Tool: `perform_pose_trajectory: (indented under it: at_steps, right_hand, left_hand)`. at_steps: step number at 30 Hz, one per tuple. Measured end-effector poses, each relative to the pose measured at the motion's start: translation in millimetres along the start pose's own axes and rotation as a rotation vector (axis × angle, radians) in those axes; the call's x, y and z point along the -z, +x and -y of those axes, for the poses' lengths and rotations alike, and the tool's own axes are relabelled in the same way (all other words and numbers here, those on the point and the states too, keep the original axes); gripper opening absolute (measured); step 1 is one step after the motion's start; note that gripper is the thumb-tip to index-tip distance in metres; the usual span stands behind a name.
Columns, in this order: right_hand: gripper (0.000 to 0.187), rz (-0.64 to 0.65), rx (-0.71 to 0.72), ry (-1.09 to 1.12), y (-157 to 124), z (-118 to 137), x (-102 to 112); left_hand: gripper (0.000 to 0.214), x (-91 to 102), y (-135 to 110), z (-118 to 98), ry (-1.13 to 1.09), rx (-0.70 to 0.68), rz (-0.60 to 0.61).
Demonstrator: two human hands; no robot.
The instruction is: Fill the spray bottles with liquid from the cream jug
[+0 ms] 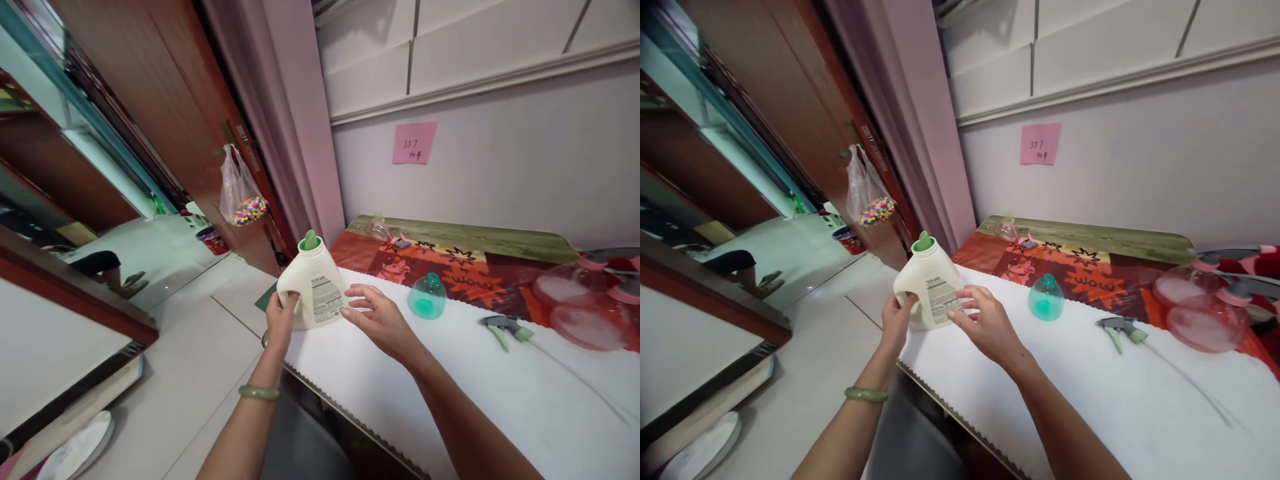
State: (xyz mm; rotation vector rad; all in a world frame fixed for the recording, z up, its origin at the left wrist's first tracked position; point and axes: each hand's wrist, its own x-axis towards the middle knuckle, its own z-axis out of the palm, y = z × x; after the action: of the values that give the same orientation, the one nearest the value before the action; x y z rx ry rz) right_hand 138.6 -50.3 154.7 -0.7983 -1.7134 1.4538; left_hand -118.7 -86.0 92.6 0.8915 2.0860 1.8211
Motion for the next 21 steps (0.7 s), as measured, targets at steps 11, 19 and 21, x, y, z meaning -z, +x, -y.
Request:
perform_pose_trajectory:
  at_steps: [11,19,21]
  right_hand:
    - [0.081,-0.284,-0.011,0.247,16.4,-9.5,32.6]
    - [0.057,-0.204,0.016,0.56,26.1,-24.7,12.2]
    - [0.05,-0.222,0.029,0.589,27.0,-27.4,10.5]
  left_hand:
    - [0.027,6.0,7.5,-67.2,0.24,-0.086,0.114]
    - [0.016,5.1,-21.5,-105.4,0.716,-0.282,0.228]
    - [0.02,7.3,-26.2,-104.1,0.681,-0.301,0.267]
